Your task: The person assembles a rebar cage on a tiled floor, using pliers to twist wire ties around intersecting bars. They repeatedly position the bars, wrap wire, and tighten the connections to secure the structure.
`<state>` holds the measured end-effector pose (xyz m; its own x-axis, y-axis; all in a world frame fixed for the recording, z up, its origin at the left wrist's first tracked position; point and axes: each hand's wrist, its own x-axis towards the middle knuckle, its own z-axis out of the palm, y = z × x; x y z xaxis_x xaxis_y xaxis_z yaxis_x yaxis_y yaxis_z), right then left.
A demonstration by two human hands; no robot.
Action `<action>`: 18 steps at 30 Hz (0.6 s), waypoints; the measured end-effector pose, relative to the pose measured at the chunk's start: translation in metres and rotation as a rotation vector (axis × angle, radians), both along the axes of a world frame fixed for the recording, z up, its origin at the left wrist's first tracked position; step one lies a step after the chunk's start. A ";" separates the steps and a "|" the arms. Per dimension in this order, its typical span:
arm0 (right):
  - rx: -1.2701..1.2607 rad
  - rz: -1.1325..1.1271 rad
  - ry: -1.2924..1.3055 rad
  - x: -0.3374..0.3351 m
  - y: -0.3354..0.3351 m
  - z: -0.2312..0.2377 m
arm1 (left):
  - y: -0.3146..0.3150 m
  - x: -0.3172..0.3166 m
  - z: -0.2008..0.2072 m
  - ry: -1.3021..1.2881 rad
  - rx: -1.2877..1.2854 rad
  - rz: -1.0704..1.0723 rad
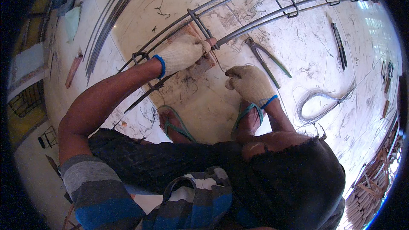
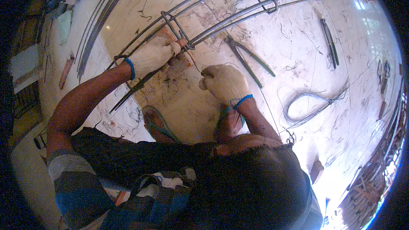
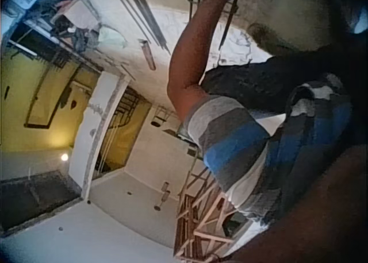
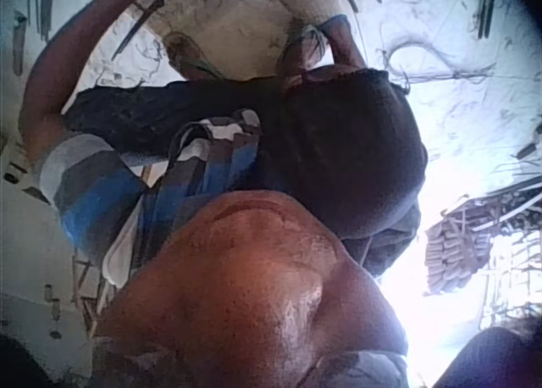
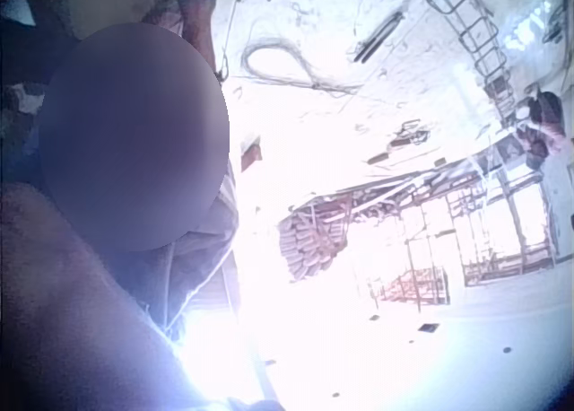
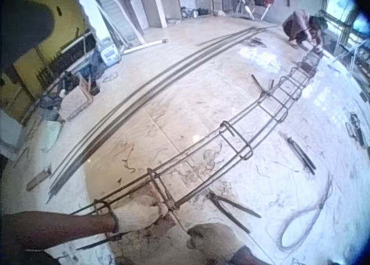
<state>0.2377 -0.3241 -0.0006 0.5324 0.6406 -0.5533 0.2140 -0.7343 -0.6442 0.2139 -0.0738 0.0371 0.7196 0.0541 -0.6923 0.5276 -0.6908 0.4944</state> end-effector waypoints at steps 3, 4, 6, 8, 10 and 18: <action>0.109 -0.081 -0.021 -0.002 0.004 -0.001 | 0.001 -0.004 -0.003 -0.055 -0.020 0.005; 0.153 -0.110 -0.029 -0.004 0.005 -0.002 | 0.001 -0.005 -0.004 -0.050 -0.015 0.018; 0.156 -0.149 -0.011 -0.005 0.009 -0.001 | -0.003 -0.005 0.000 -0.039 -0.006 0.045; 0.162 -0.178 -0.005 -0.007 0.012 0.001 | -0.007 -0.004 0.003 -0.051 0.011 0.035; 0.173 -0.197 -0.010 -0.008 0.016 0.003 | -0.009 -0.006 0.001 -0.092 0.041 0.026; 0.258 -0.280 -0.175 -0.018 0.018 0.002 | -0.006 -0.009 -0.004 -0.127 0.012 -0.005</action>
